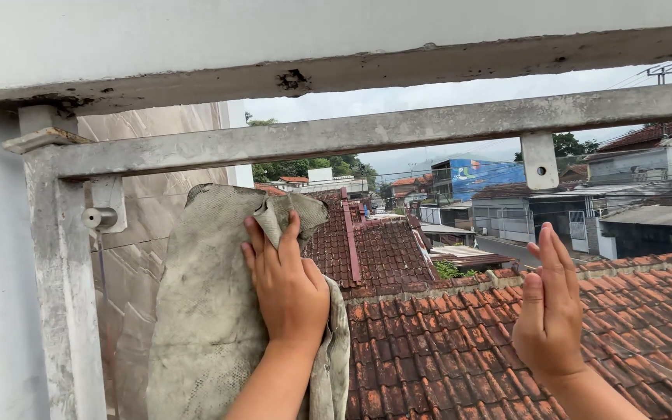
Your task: Wiping and cleaning the metal and glass railing on a balcony.
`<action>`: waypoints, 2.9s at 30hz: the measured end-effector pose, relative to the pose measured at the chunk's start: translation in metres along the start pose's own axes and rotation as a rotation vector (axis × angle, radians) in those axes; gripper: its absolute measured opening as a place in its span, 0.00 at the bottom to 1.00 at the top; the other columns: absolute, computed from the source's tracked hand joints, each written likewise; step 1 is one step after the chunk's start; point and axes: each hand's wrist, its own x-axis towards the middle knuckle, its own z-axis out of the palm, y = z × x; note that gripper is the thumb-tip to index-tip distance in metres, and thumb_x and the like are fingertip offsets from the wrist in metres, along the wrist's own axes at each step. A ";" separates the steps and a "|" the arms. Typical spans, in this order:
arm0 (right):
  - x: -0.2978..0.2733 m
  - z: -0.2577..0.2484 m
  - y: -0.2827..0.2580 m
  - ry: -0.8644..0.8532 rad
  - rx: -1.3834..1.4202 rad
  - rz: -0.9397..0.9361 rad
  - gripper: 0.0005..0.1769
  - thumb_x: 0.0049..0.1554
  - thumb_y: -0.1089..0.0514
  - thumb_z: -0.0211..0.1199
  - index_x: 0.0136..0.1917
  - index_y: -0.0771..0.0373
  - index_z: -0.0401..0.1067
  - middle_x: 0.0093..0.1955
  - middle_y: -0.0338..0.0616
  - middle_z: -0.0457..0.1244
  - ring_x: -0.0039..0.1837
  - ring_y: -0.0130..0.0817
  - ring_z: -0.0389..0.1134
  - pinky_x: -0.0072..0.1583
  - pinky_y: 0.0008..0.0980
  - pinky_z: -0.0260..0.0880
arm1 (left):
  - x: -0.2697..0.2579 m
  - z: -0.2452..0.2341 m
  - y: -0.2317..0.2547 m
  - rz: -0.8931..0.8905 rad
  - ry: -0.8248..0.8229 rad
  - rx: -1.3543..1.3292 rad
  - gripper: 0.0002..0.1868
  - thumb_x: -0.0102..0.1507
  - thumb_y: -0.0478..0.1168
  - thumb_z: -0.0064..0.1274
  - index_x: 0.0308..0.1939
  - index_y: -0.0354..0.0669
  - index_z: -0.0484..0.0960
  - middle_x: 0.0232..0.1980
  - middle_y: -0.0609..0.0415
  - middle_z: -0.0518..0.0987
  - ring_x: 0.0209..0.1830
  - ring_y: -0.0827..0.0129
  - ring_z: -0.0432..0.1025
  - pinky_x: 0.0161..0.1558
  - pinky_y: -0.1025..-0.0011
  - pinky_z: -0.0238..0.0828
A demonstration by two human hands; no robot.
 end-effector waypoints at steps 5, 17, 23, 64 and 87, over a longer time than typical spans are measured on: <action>-0.008 -0.017 0.061 0.142 -0.169 0.058 0.30 0.70 0.54 0.40 0.80 0.69 0.56 0.81 0.55 0.54 0.78 0.48 0.55 0.76 0.43 0.50 | 0.000 0.037 0.077 0.130 -0.066 -0.094 0.34 0.62 0.33 0.45 0.74 0.39 0.64 0.71 0.29 0.67 0.81 0.40 0.49 0.78 0.45 0.40; -0.023 -0.025 0.070 0.108 -0.314 -0.047 0.31 0.70 0.52 0.38 0.80 0.68 0.56 0.82 0.55 0.52 0.84 0.52 0.49 0.77 0.47 0.44 | -0.129 0.093 0.188 0.475 -0.360 -0.454 0.32 0.69 0.35 0.39 0.79 0.36 0.60 0.77 0.35 0.67 0.83 0.46 0.54 0.80 0.51 0.42; -0.023 -0.031 0.064 0.088 -0.253 -0.067 0.35 0.72 0.43 0.31 0.80 0.70 0.55 0.82 0.56 0.52 0.84 0.54 0.49 0.79 0.48 0.43 | -0.083 0.079 0.149 0.654 -0.469 -0.464 0.30 0.68 0.37 0.43 0.76 0.38 0.65 0.71 0.36 0.71 0.81 0.50 0.59 0.80 0.52 0.45; -0.030 -0.039 0.073 -0.014 -0.374 -0.118 0.27 0.69 0.63 0.48 0.79 0.72 0.59 0.84 0.60 0.51 0.86 0.58 0.49 0.81 0.51 0.47 | -0.080 0.053 0.127 0.581 -0.405 -0.317 0.21 0.69 0.38 0.47 0.66 0.53 0.79 0.81 0.48 0.61 0.83 0.56 0.52 0.81 0.53 0.42; -0.034 -0.046 0.079 -0.114 -0.368 -0.173 0.29 0.71 0.59 0.41 0.83 0.72 0.52 0.86 0.59 0.46 0.87 0.57 0.44 0.83 0.51 0.43 | -0.064 0.045 0.097 0.635 -0.476 -0.126 0.23 0.70 0.35 0.39 0.64 0.62 0.79 0.82 0.53 0.58 0.83 0.59 0.50 0.81 0.52 0.40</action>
